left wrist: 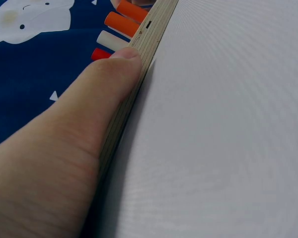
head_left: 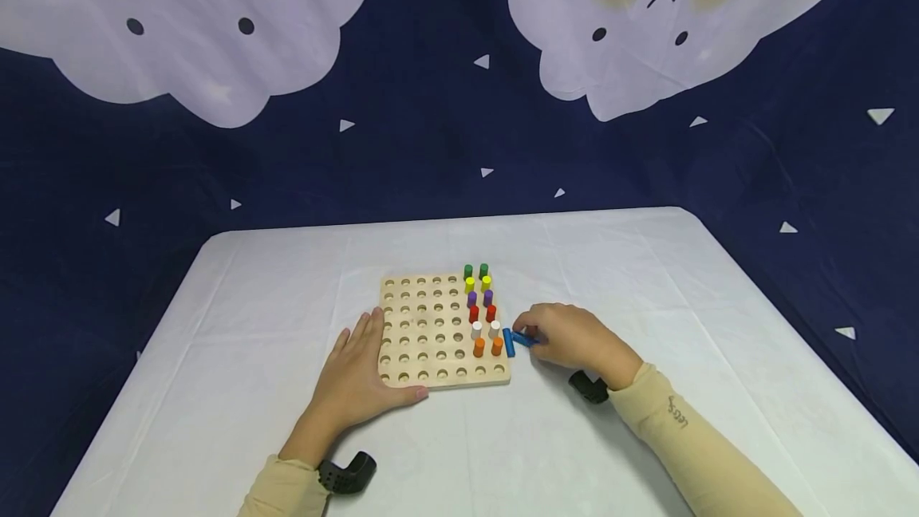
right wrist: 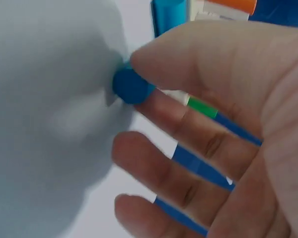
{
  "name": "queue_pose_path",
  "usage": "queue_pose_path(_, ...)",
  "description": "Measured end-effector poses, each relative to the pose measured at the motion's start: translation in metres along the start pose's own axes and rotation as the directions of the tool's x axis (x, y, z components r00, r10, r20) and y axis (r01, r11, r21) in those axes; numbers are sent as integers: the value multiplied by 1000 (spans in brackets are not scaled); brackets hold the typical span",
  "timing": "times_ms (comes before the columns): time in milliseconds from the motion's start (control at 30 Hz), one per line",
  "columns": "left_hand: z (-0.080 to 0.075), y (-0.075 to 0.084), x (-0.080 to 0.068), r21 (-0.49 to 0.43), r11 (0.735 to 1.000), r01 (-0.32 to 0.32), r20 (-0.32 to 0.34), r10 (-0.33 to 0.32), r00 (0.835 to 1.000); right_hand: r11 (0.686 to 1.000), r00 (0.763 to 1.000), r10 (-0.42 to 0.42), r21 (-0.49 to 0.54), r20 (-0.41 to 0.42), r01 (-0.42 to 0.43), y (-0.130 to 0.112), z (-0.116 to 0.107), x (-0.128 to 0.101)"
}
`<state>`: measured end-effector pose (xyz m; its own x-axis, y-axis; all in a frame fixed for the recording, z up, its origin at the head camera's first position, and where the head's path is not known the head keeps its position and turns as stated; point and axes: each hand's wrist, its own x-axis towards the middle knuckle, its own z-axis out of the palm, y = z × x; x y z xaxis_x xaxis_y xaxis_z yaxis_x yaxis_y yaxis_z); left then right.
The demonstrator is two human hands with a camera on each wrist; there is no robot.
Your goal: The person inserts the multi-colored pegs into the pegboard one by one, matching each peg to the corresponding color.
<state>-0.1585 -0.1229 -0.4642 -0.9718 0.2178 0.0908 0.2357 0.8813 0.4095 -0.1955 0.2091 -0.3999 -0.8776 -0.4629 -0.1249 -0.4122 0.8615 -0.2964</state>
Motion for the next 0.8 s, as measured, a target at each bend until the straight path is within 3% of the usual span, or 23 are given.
queue_pose_path(367, 1, 0, 0, -5, 1000, 3, 0, -3, 1000, 981, 981, -191, -18, -30, 191, 14, 0, 1)
queue_pose_path(800, 2, -1, 1, -6, 1000, 5, 0, -5, 1000, 987, 987, -158, -39, -19, 157, 23, 3, 3)
